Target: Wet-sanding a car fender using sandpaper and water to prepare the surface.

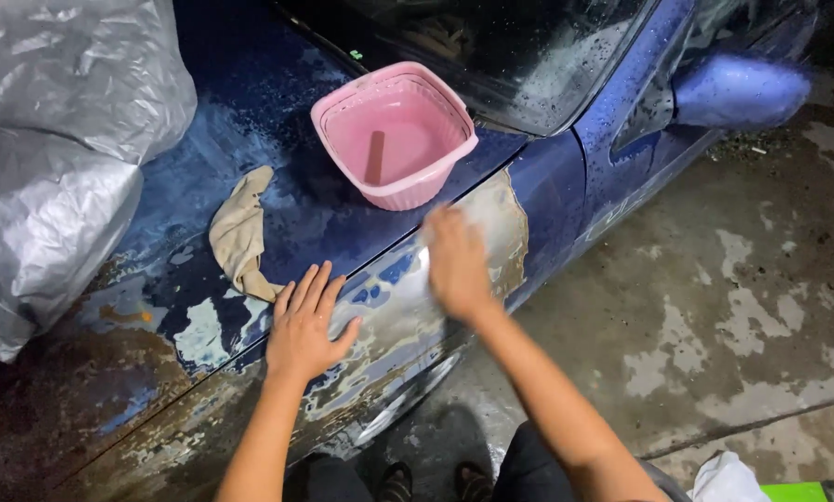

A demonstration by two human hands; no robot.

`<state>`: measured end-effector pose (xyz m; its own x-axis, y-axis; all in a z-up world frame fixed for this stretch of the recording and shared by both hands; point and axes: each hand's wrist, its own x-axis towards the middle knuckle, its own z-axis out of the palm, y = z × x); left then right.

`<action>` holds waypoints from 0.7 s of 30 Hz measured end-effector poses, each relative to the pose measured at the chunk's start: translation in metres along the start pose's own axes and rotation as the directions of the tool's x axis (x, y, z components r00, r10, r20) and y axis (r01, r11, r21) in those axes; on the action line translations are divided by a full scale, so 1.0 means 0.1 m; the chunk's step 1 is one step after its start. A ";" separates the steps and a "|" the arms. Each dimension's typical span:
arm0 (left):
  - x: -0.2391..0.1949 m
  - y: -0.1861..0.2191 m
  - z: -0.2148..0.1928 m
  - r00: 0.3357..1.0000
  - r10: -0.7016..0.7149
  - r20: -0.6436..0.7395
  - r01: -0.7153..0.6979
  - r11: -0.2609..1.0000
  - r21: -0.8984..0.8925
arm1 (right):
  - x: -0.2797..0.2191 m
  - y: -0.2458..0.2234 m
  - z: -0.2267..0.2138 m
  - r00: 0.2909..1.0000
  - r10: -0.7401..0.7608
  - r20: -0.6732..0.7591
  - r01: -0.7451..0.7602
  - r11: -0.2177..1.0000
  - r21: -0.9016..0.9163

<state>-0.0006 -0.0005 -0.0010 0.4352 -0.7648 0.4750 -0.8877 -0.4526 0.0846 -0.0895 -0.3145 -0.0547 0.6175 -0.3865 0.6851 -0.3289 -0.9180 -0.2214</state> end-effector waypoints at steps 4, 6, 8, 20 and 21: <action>-0.02 0.00 0.02 1.000 0.015 -0.023 -0.014 1.000 0.026 | 0.09 0.40 0.03 0.982 -0.170 0.078 0.172 0.985 -0.021; -0.02 -0.02 0.04 0.999 0.016 -0.032 -0.015 1.000 0.024 | 0.29 0.69 0.11 0.997 -0.078 -0.021 0.076 0.993 -0.086; -0.01 0.01 0.06 1.000 -0.004 -0.031 0.006 0.999 0.040 | 0.26 0.60 0.06 0.993 0.098 -0.064 -0.102 0.993 -0.057; -0.01 0.02 0.00 1.000 -0.005 -0.020 0.007 0.994 0.109 | -0.10 0.20 -0.07 0.986 0.007 0.165 0.005 0.997 -0.072; -0.01 0.04 0.02 1.000 0.001 -0.023 0.001 0.994 0.106 | -0.23 0.10 -0.09 0.987 0.010 0.161 0.003 0.997 -0.077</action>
<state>-0.0043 -0.0022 -0.0025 0.4305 -0.7546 0.4953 -0.8662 -0.4997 -0.0084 -0.1132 -0.3139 -0.0659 0.7210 -0.4047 0.5625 -0.3816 -0.9094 -0.1652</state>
